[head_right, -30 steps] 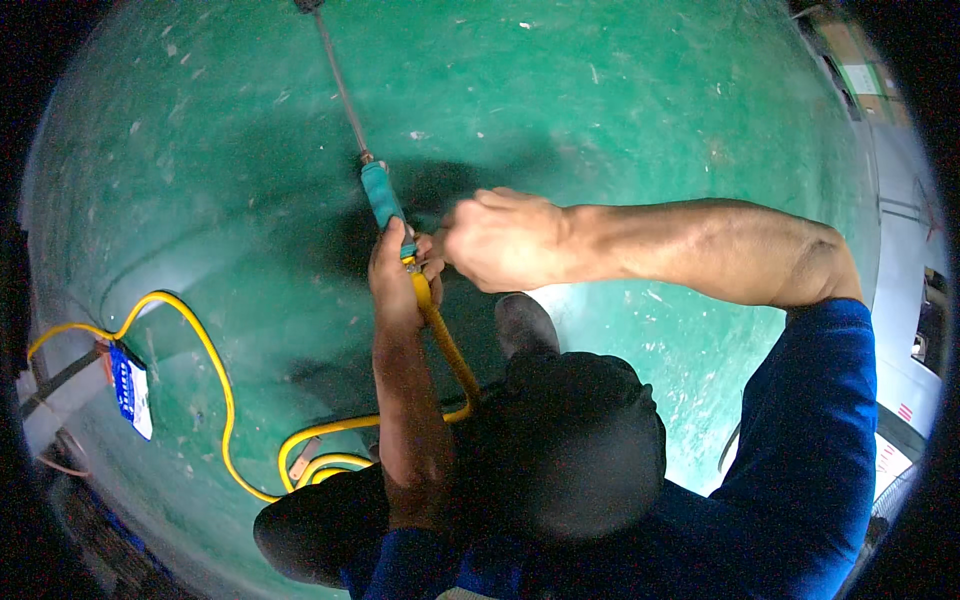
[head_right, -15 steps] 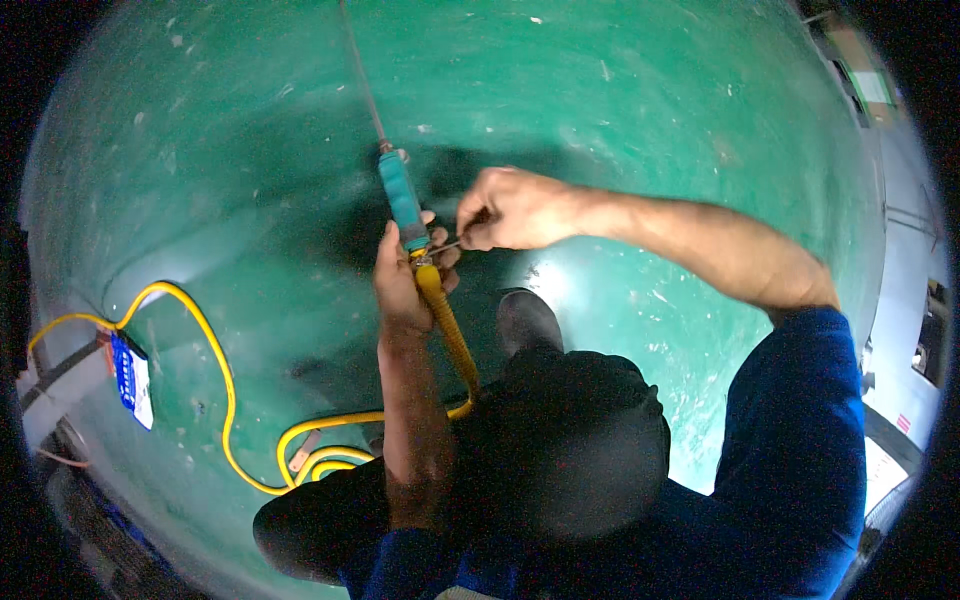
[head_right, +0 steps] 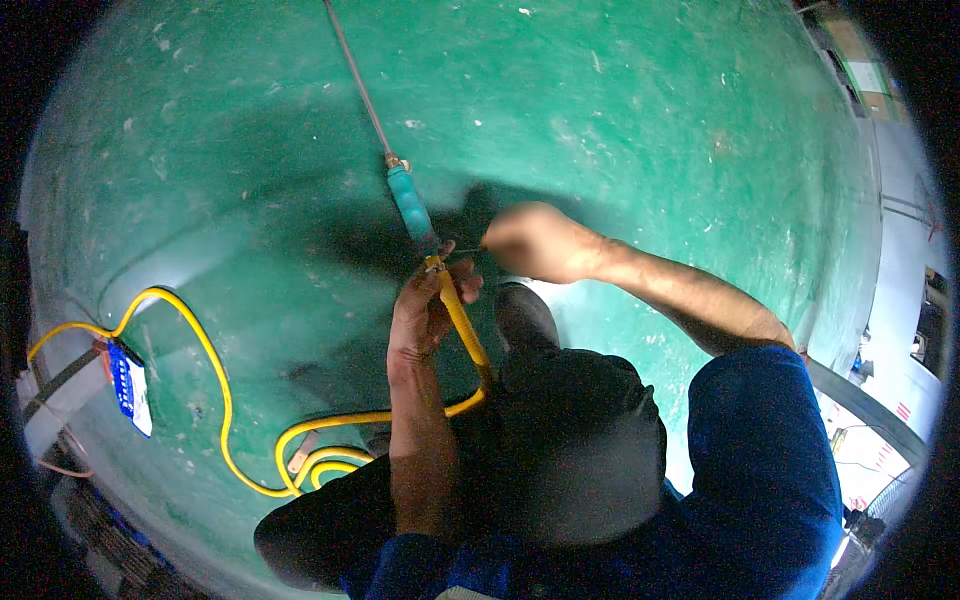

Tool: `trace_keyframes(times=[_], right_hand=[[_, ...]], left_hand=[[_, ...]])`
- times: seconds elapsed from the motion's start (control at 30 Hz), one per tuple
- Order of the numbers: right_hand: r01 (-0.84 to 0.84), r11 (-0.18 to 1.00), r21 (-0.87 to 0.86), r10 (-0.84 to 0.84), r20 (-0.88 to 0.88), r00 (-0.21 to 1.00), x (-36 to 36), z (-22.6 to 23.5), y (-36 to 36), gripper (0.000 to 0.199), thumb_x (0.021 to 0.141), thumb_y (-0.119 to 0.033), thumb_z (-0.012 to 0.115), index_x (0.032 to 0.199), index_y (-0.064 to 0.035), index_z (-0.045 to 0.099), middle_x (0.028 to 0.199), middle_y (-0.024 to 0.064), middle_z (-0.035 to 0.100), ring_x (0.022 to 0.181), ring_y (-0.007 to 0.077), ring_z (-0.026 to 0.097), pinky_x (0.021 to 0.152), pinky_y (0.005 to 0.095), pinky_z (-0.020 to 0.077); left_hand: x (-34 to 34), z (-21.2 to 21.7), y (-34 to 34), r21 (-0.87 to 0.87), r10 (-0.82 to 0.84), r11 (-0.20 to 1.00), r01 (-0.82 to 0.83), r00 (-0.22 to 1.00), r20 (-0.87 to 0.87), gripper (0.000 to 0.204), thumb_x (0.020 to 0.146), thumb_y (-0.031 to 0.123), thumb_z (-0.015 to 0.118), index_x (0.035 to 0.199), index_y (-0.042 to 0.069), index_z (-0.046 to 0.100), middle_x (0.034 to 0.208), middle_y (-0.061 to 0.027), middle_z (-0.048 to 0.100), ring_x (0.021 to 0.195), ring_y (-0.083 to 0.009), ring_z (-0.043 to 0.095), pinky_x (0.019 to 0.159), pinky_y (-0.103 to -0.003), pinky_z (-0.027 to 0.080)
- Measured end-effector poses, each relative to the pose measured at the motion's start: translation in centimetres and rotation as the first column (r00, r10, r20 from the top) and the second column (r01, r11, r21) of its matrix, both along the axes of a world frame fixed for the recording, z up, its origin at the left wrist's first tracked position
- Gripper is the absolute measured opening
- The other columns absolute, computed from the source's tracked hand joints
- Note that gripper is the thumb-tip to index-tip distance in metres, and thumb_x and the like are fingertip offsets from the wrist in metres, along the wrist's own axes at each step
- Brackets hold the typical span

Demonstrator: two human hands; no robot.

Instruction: Connecting a yellow gas hose to a handheld torch handle using a metal wire as a clamp.

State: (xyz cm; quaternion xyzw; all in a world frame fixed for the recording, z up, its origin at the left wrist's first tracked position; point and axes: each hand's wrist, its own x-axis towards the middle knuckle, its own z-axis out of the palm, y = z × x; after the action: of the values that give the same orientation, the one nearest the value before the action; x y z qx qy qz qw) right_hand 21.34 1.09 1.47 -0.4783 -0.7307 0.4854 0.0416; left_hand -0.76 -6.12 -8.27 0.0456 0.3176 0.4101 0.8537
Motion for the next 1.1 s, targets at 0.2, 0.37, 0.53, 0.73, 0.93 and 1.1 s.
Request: trace_keyframes(times=[0.2, 0.37, 0.53, 0.73, 0.93, 1.1], right_hand=[[-0.171, 0.969, 0.179, 0.143, 0.161, 0.977, -0.1, 0.1, -0.9, 0.029, 0.088, -0.014, 0.062, 0.116, -0.0102, 0.066, 0.093, 0.018, 0.066, 0.081, 0.0393, 0.065, 0.07, 0.0483, 0.0526], [-0.239, 0.935, 0.262, 0.186, 0.21, 0.96, -0.7, 0.7, -0.3, 0.031, 0.088, -0.014, 0.06, 0.119, -0.0127, 0.063, 0.093, 0.0162, 0.067, 0.08, 0.0374, 0.066, 0.069, 0.0475, 0.0538], [-0.265, 0.894, 0.362, 0.217, 0.169, 0.961, -1.4, -0.4, 0.8, 0.032, 0.086, -0.013, 0.064, 0.117, -0.0109, 0.061, 0.088, 0.0128, 0.064, 0.075, 0.0333, 0.065, 0.061, 0.0437, 0.0519], [-0.342, 0.856, 0.388, 0.299, 0.169, 0.939, -2.4, -0.2, 2.2, 0.031, 0.086, -0.014, 0.062, 0.116, -0.0126, 0.062, 0.09, 0.0116, 0.063, 0.079, 0.0327, 0.066, 0.064, 0.043, 0.0533], [-0.346, 0.847, 0.405, 0.302, 0.17, 0.938, -2.4, -0.1, 2.4, 0.031, 0.086, -0.015, 0.062, 0.116, -0.0133, 0.063, 0.09, 0.012, 0.063, 0.081, 0.0329, 0.066, 0.066, 0.0434, 0.0538], [-0.33, 0.836, 0.438, 0.3, 0.138, 0.944, -2.2, -0.7, 2.4, 0.031, 0.084, -0.014, 0.064, 0.116, -0.0126, 0.063, 0.085, 0.0111, 0.061, 0.077, 0.032, 0.065, 0.063, 0.0428, 0.0529]], left_hand=[[-0.4, 0.8, 0.2, -0.025, 0.081, 0.997, -0.079, 0.991, 0.105, 0.053, 0.099, 0.039, 0.051, 0.141, 0.009, 0.039, 0.076, -0.0047, 0.054, 0.059, -0.0148, 0.048, 0.056, -0.031, 0.042], [-0.3, 1.3, 0.7, -0.029, 0.079, 0.996, -0.083, 0.991, -0.104, 0.047, 0.1, 0.039, 0.048, 0.135, 0.009, 0.043, 0.071, -0.0002, 0.045, 0.053, -0.0104, 0.04, 0.049, -0.027, 0.035], [-0.4, 1.5, 0.9, -0.035, 0.062, 0.997, -0.071, 0.975, -0.213, 0.043, 0.1, 0.038, 0.048, 0.132, 0.009, 0.045, 0.07, 0.0006, 0.044, 0.052, -0.0094, 0.038, 0.047, -0.026, 0.033], [-1.1, 2.2, 1.0, -0.032, 0.06, 0.997, -0.069, 0.972, -0.228, 0.035, 0.104, 0.033, 0.042, 0.128, 0.008, 0.048, 0.071, 0.0012, 0.047, 0.052, -0.0058, 0.036, 0.049, -0.023, 0.034], [-1.3, 2.8, 1.2, -0.051, 0.052, 0.997, -0.066, 0.97, -0.239, 0.034, 0.104, 0.033, 0.042, 0.127, 0.009, 0.049, 0.07, 0.0013, 0.047, 0.052, -0.0058, 0.036, 0.049, -0.023, 0.033], [-1.1, 2.9, 1.4, -0.056, 0.055, 0.996, -0.073, 0.962, -0.266, 0.034, 0.105, 0.033, 0.041, 0.126, 0.009, 0.05, 0.07, 0.0009, 0.048, 0.052, -0.0059, 0.036, 0.049, -0.023, 0.033]])
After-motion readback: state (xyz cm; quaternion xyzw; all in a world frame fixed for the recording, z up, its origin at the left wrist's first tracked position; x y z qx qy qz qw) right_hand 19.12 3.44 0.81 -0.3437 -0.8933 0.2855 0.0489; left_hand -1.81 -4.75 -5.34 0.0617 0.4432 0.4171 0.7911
